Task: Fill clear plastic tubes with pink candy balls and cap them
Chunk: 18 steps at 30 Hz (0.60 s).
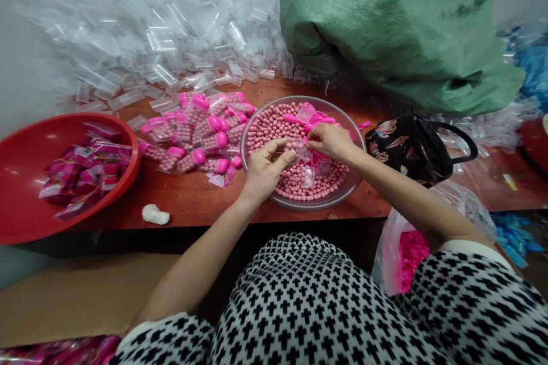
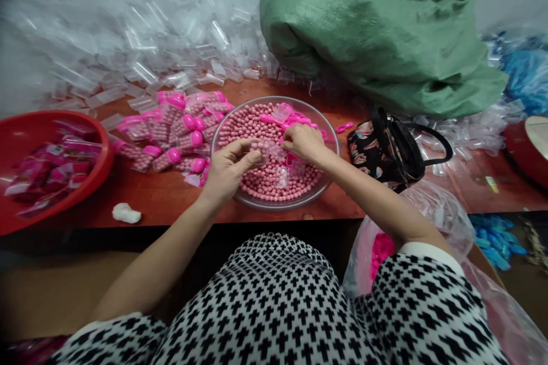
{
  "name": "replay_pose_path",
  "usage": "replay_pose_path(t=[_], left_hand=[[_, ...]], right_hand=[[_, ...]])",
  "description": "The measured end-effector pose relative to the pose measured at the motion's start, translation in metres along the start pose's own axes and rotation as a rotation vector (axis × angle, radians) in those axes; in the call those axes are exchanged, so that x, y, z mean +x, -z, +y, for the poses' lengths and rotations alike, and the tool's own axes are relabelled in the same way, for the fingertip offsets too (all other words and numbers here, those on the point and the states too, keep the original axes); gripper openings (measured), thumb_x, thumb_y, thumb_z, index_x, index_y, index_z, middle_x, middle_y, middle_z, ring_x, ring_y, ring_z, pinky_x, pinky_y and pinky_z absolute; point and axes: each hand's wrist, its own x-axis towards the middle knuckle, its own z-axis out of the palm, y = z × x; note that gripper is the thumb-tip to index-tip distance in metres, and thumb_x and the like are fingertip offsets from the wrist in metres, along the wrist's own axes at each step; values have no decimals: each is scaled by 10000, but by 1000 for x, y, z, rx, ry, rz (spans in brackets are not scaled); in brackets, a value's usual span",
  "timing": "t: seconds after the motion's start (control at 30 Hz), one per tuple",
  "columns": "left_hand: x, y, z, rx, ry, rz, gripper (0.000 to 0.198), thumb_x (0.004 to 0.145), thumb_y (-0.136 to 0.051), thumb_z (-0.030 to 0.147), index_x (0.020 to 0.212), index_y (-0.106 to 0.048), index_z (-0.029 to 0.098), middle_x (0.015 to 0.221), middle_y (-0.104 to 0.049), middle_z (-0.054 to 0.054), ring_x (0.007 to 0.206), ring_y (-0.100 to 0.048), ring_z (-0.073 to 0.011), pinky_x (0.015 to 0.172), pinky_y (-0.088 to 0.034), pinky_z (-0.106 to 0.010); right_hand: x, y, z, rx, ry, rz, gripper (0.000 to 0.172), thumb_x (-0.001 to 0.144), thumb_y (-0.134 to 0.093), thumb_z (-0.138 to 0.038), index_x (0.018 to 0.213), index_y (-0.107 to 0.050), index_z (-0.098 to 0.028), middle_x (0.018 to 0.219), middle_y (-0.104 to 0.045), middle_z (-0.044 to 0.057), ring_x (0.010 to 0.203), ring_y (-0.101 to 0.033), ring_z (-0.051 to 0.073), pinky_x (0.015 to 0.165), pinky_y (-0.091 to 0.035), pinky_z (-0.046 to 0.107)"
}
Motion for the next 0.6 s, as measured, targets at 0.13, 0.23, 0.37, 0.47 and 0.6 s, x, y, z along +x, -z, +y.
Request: replay_pose_path(t=[0.13,0.23,0.37,0.47,0.6], left_hand=[[0,1,-3,63,-34,13,407,701,-845,418,995,-737,158,847,-694,-19,772,-663,-157,803,-601,-321],[1,3,-7,129,-67,5,347,746,-804,381,1006,-741,161,861,-695,-27,788,-659,-161,792,-588,-308],[0,4,-10,208,-104,-17,309,776,-771,369,1000,-740,158,877,-696,-39,826,-660,-178,797,-587,-317],[0,3,-8,153,-83,-73,373,778,-778,418,1039,-726,156,918,-711,-46,840,-675,-184,808,-600,-332],[0,1,-4,33,-52,-180,431,775,-786,468,1063,-706,158,980,-728,-56,877,-695,-188,834,-620,-351]], right_hand=[[-4,1,-1,-10,4,16,195,870,-589,-288,914,-758,-202,933,-769,103,864,-691,277,712,-464,342],[-13,2,9,166,54,129,178,883,-595,-306,885,-718,-178,872,-754,84,809,-672,228,731,-468,326],[-28,5,25,533,220,280,251,845,-669,-355,1014,-662,-170,891,-727,47,781,-650,171,757,-496,297],[-35,3,26,560,320,357,355,824,-699,-334,1147,-664,-191,911,-707,36,809,-642,174,790,-501,314],[-35,-7,10,564,348,425,252,839,-714,-327,1054,-742,-197,802,-665,31,761,-598,179,741,-488,322]])
